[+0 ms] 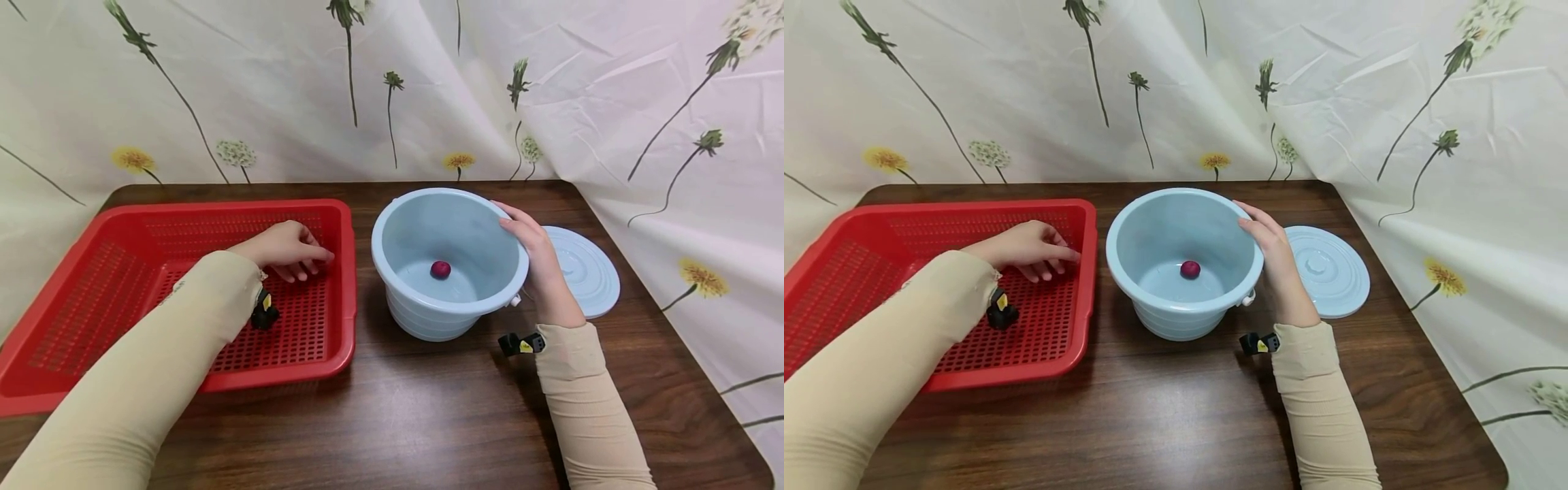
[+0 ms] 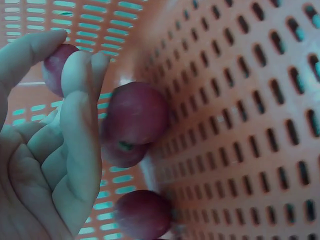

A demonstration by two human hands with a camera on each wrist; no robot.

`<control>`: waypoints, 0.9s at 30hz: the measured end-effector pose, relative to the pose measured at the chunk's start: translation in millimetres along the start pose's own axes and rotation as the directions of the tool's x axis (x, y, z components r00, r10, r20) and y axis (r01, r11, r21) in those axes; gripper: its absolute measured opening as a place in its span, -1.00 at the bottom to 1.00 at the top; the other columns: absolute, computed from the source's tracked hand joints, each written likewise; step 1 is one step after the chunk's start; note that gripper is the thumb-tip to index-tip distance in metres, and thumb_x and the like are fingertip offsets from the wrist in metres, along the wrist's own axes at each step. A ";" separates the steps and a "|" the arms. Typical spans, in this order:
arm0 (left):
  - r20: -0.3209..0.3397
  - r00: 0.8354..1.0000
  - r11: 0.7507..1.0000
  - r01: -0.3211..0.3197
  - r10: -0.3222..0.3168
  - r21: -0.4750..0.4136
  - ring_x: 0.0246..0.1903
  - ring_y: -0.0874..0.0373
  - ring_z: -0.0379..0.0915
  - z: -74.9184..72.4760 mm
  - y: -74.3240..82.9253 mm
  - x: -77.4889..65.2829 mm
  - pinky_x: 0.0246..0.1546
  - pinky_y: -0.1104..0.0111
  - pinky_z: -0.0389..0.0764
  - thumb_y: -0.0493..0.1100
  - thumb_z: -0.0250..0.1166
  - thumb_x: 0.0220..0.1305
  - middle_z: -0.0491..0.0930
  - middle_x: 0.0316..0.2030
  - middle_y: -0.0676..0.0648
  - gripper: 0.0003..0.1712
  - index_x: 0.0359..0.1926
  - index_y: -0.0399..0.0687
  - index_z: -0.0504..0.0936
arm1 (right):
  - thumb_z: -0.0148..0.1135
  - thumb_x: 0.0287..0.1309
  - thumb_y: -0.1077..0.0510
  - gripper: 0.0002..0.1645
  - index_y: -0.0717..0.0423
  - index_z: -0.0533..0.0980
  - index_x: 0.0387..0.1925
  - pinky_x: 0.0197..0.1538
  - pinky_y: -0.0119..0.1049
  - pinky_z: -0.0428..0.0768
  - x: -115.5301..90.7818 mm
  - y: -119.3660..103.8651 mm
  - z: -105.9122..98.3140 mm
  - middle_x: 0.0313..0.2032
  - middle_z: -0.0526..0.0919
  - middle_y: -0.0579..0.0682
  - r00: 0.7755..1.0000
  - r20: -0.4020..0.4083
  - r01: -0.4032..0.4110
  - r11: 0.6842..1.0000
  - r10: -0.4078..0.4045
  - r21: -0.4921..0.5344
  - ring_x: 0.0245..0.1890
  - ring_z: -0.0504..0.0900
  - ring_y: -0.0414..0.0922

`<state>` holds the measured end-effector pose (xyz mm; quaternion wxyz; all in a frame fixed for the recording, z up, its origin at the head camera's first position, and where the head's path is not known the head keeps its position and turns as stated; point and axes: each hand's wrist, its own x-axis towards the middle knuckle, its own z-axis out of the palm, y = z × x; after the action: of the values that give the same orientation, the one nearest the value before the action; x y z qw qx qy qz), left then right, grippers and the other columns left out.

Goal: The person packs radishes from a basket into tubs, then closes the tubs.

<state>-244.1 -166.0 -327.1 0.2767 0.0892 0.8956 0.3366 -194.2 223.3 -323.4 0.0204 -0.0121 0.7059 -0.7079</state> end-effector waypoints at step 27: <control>-0.132 0.988 0.979 -0.107 0.085 -0.173 -0.52 0.08 0.59 -13.9 40.9 -26.6 -0.51 0.29 0.63 0.18 0.30 0.29 0.71 -0.27 -0.09 -0.42 0.07 -0.16 0.42 | -0.05 0.44 0.08 -0.47 0.06 0.35 0.38 0.21 -0.37 0.46 -1.6 1.5 0.8 0.29 0.46 -0.03 1.000 0.003 0.010 0.996 -0.010 0.085 0.23 0.46 -0.15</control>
<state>-230.8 -151.9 -280.2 0.2108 0.0861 0.8717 0.4340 -192.6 222.6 -324.9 0.0183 -0.0160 0.6752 -0.7372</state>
